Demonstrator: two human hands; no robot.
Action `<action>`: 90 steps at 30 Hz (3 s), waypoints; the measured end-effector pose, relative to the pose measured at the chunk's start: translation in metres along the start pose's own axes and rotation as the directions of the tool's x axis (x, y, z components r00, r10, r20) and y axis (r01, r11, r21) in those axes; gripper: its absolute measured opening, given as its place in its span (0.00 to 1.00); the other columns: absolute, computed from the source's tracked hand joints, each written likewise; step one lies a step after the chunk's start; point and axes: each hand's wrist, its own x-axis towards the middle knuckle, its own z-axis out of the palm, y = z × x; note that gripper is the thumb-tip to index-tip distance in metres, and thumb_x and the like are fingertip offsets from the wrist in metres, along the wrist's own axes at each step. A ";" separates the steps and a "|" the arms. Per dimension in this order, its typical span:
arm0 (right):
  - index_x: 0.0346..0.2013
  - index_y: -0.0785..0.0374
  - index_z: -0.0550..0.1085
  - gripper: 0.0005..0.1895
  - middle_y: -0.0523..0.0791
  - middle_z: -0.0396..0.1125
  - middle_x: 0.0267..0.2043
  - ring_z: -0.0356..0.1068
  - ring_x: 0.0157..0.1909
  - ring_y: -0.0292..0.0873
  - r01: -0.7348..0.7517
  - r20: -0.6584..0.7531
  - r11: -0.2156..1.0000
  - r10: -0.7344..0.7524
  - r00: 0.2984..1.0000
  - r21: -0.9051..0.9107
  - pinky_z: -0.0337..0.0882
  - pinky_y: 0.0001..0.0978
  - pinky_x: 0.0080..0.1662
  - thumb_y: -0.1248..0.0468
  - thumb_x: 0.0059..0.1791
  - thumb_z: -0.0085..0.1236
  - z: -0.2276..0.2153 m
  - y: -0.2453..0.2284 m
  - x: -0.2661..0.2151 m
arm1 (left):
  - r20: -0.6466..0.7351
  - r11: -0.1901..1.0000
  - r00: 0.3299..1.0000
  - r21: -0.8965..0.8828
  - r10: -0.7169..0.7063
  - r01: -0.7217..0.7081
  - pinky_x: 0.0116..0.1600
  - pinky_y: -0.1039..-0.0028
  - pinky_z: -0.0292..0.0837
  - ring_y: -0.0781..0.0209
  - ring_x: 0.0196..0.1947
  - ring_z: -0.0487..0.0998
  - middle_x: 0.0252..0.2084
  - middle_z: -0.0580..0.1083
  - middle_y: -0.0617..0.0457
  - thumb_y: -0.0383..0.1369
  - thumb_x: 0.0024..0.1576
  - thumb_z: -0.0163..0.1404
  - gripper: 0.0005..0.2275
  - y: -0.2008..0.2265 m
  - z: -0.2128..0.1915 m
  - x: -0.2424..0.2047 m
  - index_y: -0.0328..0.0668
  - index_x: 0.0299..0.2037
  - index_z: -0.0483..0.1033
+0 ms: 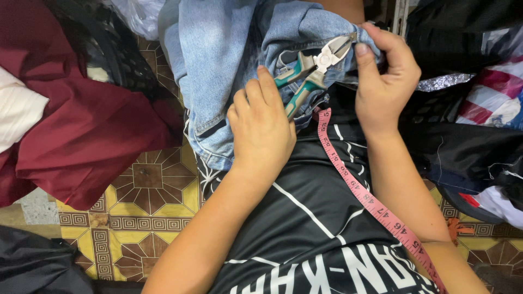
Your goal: The person uses pliers to grip and pull metal rivets from the waistband of a pair of blue denim jeans.
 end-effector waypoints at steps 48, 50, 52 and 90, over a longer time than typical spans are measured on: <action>0.63 0.81 0.82 0.10 0.62 0.78 0.59 0.77 0.60 0.62 0.242 0.300 0.964 -0.199 0.933 -0.113 0.74 0.52 0.63 0.73 0.70 0.61 -0.030 -0.010 0.028 | -0.112 0.997 0.994 0.071 0.015 -0.007 0.59 0.52 0.78 0.46 0.56 0.77 0.63 0.74 0.46 0.39 0.61 0.54 0.33 0.006 0.001 -0.008 0.34 0.77 0.67; 0.62 0.80 0.82 0.10 0.62 0.78 0.59 0.77 0.60 0.62 0.243 0.300 0.964 -0.200 0.933 -0.112 0.75 0.52 0.63 0.73 0.70 0.61 -0.029 -0.010 0.027 | -0.113 0.997 0.994 0.077 0.010 -0.001 0.58 0.52 0.78 0.46 0.54 0.77 0.63 0.74 0.46 0.39 0.60 0.53 0.33 0.007 0.002 -0.007 0.34 0.77 0.67; 0.62 0.80 0.82 0.10 0.62 0.79 0.60 0.78 0.61 0.62 0.243 0.300 0.964 -0.200 0.933 -0.112 0.75 0.52 0.63 0.73 0.70 0.61 -0.030 -0.010 0.027 | -0.114 0.997 0.993 0.082 0.005 0.005 0.56 0.53 0.78 0.47 0.53 0.77 0.62 0.75 0.47 0.39 0.60 0.53 0.32 0.007 0.002 -0.007 0.35 0.77 0.68; 0.57 0.76 0.83 0.09 0.58 0.77 0.55 0.74 0.56 0.62 0.279 0.271 0.917 -0.202 0.941 -0.285 0.69 0.53 0.55 0.69 0.67 0.69 -0.026 0.028 0.041 | 0.182 0.870 0.980 -0.493 0.079 0.022 0.42 0.39 0.76 0.29 0.46 0.77 0.48 0.73 0.40 0.36 0.48 0.61 0.27 0.000 0.043 0.040 0.39 0.57 0.66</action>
